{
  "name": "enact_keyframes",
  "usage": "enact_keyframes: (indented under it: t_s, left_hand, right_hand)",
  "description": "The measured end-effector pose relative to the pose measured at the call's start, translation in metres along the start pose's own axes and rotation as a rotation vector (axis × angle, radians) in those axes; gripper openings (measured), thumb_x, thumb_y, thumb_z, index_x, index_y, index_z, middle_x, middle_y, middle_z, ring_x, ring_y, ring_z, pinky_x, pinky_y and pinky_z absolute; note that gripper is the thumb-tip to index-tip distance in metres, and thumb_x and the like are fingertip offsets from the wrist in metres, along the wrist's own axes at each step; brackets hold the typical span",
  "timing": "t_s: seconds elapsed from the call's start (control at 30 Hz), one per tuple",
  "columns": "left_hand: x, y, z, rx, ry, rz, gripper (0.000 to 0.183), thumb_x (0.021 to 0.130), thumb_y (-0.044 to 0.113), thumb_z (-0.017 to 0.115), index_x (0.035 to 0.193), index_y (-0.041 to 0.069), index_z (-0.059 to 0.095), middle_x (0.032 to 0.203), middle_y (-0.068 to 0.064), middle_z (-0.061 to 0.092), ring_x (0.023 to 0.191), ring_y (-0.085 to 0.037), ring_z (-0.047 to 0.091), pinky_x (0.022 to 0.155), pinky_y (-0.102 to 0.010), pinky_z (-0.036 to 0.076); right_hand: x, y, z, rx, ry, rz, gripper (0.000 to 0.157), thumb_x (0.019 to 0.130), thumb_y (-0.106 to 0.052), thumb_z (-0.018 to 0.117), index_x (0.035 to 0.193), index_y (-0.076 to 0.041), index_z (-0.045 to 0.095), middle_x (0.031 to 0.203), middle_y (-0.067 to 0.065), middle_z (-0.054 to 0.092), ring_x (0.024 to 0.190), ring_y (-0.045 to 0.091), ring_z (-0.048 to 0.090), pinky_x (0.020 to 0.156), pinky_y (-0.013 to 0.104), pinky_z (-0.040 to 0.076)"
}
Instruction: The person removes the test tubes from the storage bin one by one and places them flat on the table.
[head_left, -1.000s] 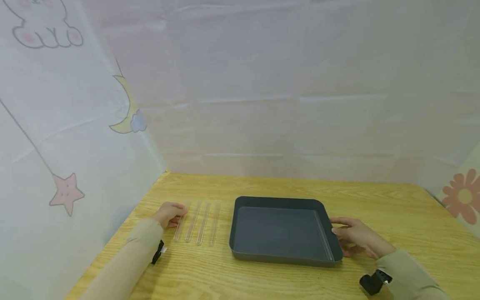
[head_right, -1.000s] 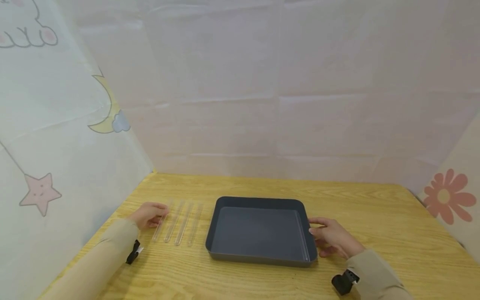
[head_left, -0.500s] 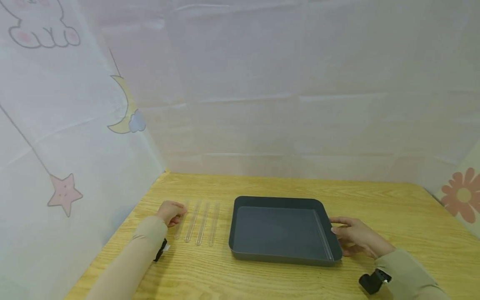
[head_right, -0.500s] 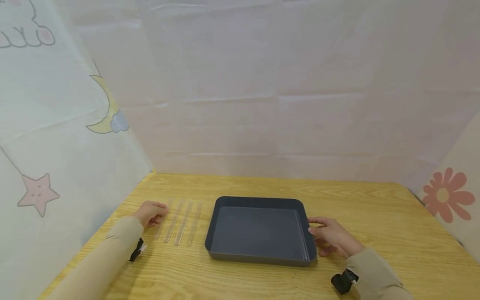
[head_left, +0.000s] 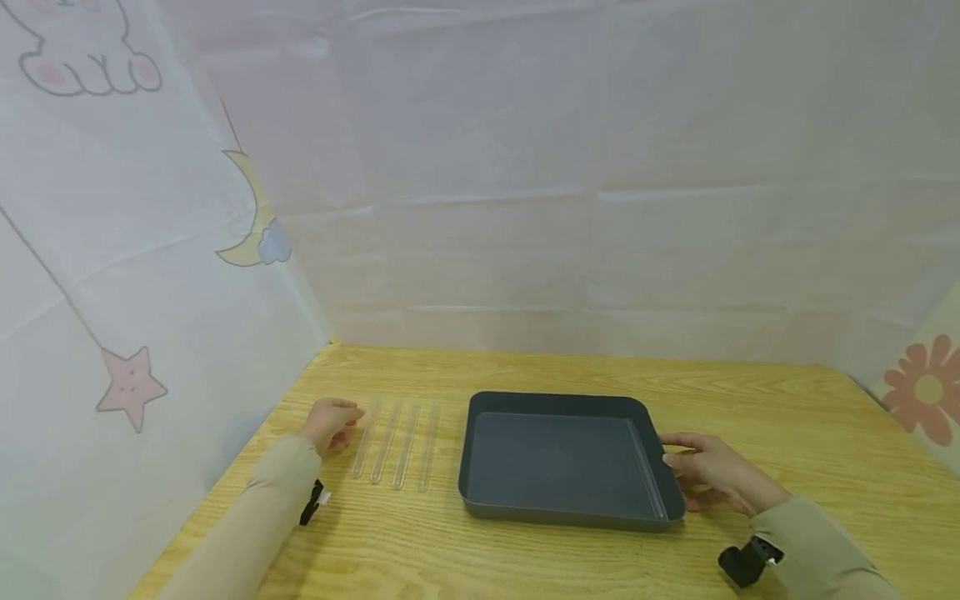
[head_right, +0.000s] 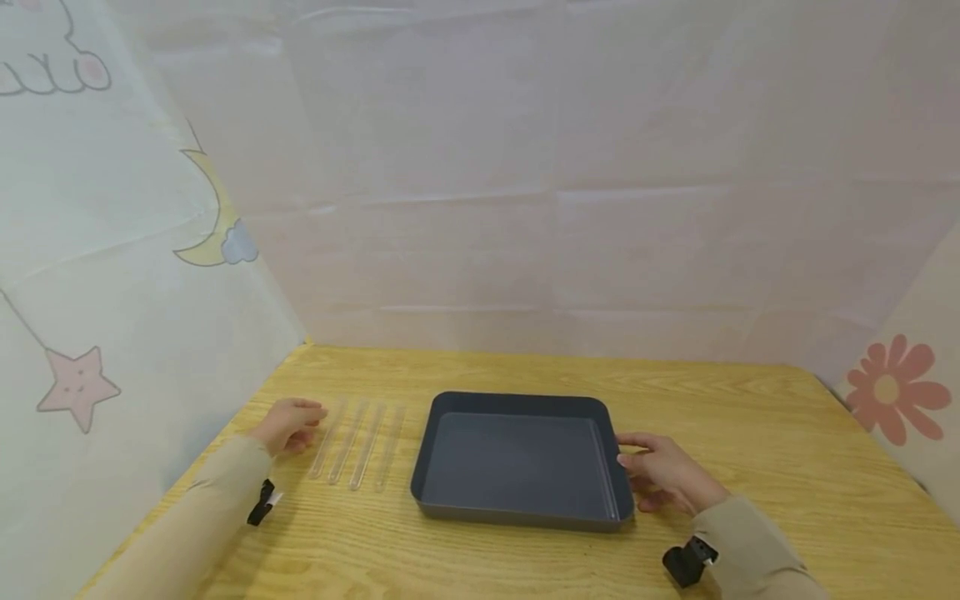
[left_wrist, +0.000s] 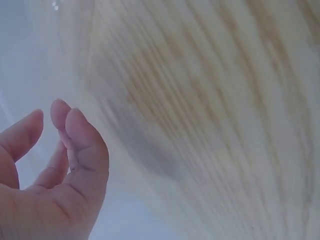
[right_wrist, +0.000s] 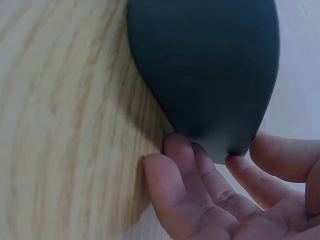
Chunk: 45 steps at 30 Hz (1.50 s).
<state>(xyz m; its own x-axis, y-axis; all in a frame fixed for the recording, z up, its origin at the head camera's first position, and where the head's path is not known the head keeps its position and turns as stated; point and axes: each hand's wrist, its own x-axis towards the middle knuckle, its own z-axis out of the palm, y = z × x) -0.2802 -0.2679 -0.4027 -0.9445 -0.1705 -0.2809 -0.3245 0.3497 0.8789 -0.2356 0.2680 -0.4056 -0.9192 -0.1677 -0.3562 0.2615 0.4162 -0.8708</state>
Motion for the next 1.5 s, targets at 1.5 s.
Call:
enact_keyframes:
  t_s: [1.5]
  left_hand:
    - [-0.051, 0.022, 0.061, -0.287, -0.267, 0.134, 0.05, 0.103, 0.02, 0.049, 0.142, -0.009, 0.039, 0.12, -0.026, 0.055, 0.091, -0.027, 0.067, 0.085, -0.039, 0.055]
  right_hand:
    - [-0.003, 0.0, 0.001, -0.009, 0.0, -0.012, 0.056, 0.101, -0.012, 0.052, 0.147, 0.01, 0.028, 0.102, 0.01, 0.068, 0.081, 0.023, 0.066, 0.062, 0.04, 0.053]
